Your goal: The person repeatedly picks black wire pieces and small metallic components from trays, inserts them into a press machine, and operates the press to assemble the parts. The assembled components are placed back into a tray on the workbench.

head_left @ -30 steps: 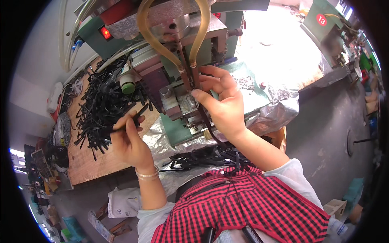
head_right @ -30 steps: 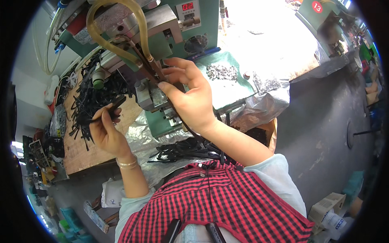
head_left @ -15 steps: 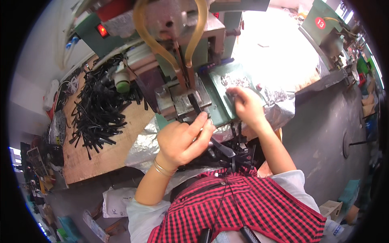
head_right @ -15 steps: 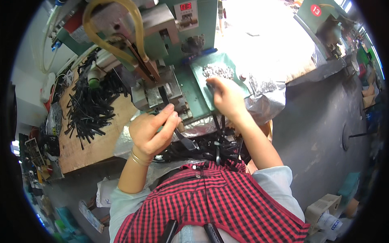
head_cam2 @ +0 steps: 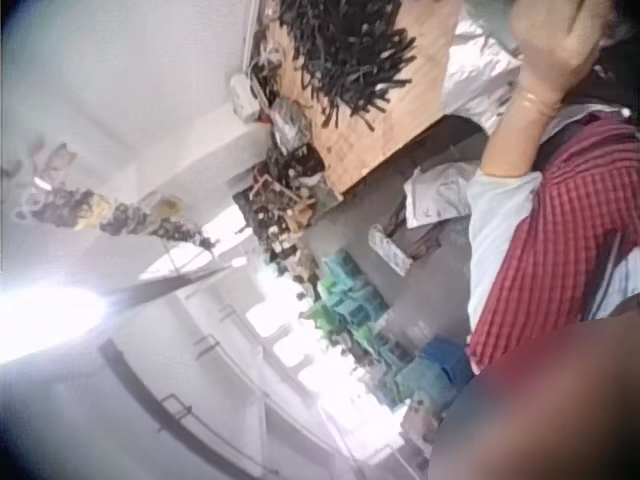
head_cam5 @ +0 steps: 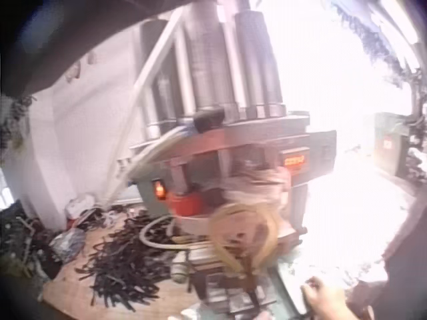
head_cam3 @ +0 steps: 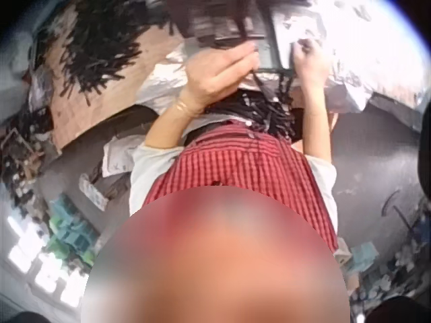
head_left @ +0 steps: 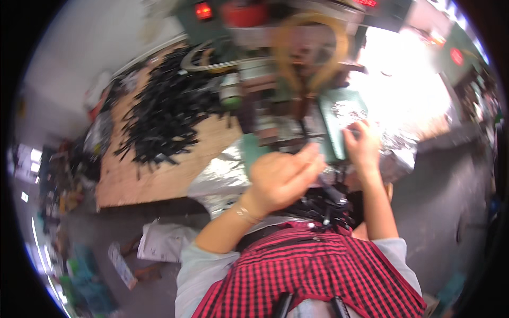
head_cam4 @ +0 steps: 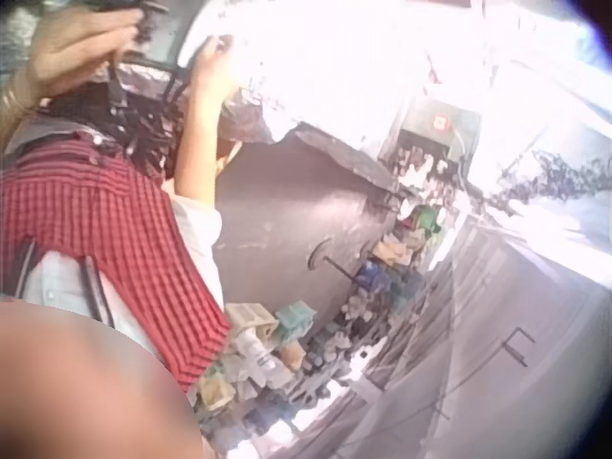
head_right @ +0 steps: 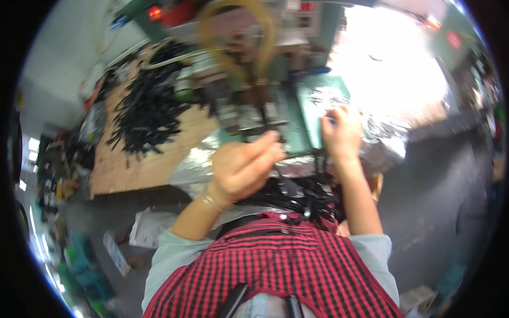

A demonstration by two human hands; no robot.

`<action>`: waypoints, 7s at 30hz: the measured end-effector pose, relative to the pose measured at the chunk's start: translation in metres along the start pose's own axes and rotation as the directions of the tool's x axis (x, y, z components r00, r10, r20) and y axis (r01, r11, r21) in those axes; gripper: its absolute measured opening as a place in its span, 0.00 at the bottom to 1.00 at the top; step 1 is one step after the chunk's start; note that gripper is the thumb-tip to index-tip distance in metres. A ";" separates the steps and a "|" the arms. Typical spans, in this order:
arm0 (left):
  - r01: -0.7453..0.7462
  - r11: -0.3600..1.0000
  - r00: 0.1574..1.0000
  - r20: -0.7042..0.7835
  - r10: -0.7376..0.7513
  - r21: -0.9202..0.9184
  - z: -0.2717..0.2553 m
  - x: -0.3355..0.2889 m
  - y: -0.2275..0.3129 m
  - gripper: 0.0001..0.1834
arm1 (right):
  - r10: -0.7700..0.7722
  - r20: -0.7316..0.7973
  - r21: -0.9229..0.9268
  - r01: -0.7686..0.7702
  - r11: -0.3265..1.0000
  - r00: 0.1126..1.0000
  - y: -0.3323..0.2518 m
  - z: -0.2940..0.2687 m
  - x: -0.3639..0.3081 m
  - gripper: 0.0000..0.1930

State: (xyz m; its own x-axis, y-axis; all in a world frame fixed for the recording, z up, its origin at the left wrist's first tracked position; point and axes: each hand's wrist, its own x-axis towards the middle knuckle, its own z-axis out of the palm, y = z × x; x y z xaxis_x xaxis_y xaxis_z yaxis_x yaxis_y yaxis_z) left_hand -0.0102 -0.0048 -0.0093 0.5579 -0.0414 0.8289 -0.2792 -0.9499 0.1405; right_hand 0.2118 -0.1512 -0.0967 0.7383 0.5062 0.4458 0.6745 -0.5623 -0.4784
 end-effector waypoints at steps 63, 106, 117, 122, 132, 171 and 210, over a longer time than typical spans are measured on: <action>0.077 0.996 0.992 -0.100 -0.073 0.042 -0.031 0.027 -0.008 0.17 | -0.197 0.220 0.899 -0.121 0.421 0.955 -0.130 -0.075 0.015 0.32; 0.920 -0.088 0.077 -0.398 -0.914 0.381 -0.166 -0.234 -0.209 0.23 | 0.196 -0.032 0.488 -0.156 0.859 0.980 0.006 -0.018 0.004 0.08; 0.677 -0.217 -0.187 0.121 -0.975 -0.703 -0.087 -0.145 -0.164 0.13 | 0.092 -0.235 0.380 0.005 0.925 0.968 -0.011 -0.060 -0.021 0.07; 0.731 0.035 0.139 0.099 -0.985 -0.681 -0.057 -0.100 -0.136 0.05 | -0.127 -0.137 0.675 0.187 0.713 0.982 -0.094 -0.043 0.019 0.08; 0.593 0.736 0.604 -0.425 -0.674 -0.327 -0.055 -0.013 -0.034 0.06 | 0.057 0.102 0.968 -0.112 0.225 0.993 -0.141 -0.033 0.012 0.25; 0.468 0.672 0.884 -0.307 -0.353 0.574 -0.142 -0.042 -0.038 0.11 | 0.193 -0.113 0.417 -0.130 0.900 0.975 -0.010 -0.031 -0.002 0.08; 0.604 0.709 0.598 -0.381 -0.705 -0.364 -0.041 -0.029 -0.042 0.04 | 0.035 0.080 0.909 -0.088 0.407 0.996 -0.131 -0.031 0.013 0.27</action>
State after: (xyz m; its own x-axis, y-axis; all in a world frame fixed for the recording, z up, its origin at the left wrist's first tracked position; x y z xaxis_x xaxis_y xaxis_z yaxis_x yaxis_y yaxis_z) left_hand -0.0464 0.0494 -0.0171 0.2324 0.7630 0.6031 -0.1454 -0.5859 0.7972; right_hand 0.1330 -0.0908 -0.0050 0.7599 0.5370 0.3664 0.2175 0.3210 -0.9218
